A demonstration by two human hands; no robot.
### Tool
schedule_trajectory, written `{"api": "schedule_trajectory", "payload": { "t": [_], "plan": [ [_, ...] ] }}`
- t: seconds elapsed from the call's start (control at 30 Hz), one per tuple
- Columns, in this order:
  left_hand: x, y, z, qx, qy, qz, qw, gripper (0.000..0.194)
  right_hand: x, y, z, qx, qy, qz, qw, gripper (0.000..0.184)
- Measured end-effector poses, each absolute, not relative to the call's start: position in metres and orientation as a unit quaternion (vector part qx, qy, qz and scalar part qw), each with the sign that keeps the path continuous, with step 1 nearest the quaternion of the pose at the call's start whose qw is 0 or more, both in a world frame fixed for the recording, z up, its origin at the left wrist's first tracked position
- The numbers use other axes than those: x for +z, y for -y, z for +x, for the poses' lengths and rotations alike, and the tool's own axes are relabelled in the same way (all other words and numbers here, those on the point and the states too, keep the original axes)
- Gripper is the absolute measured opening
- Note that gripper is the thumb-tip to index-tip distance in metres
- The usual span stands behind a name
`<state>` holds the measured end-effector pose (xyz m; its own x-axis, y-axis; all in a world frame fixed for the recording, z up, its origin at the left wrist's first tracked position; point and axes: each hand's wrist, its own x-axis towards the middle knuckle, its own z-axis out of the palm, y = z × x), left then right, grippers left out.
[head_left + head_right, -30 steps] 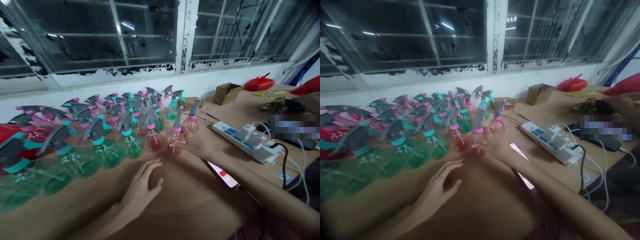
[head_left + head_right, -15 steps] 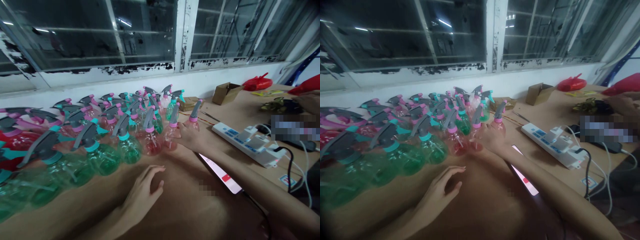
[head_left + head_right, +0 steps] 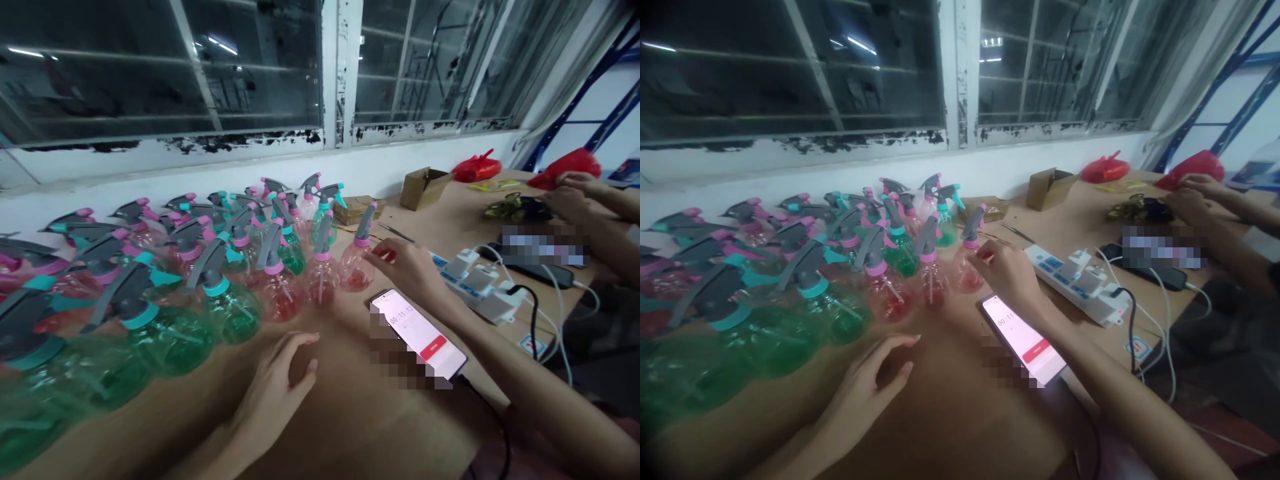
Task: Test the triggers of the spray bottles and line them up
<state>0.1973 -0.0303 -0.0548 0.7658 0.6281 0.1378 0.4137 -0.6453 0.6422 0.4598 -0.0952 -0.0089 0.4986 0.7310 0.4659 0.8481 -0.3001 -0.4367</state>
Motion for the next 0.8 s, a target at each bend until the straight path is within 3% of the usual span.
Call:
{"api": "schedule_trajectory", "payload": {
  "t": [0.2,0.4,0.8],
  "plan": [
    [-0.05,0.036,0.2,0.163,-0.291,0.89,0.31,0.023,-0.03,0.069,0.488,-0.089,0.458,-0.807,0.362,0.047],
    [-0.044,0.04,0.193,0.171,-0.28,0.893,0.309,0.025,-0.039,0.053,0.486,-0.073,0.464,-0.784,0.405,0.033],
    [-0.039,0.044,0.167,0.195,-0.279,0.879,0.335,0.025,-0.006,0.113,0.444,-0.092,0.489,-0.753,0.432,0.035]
  ]
}}
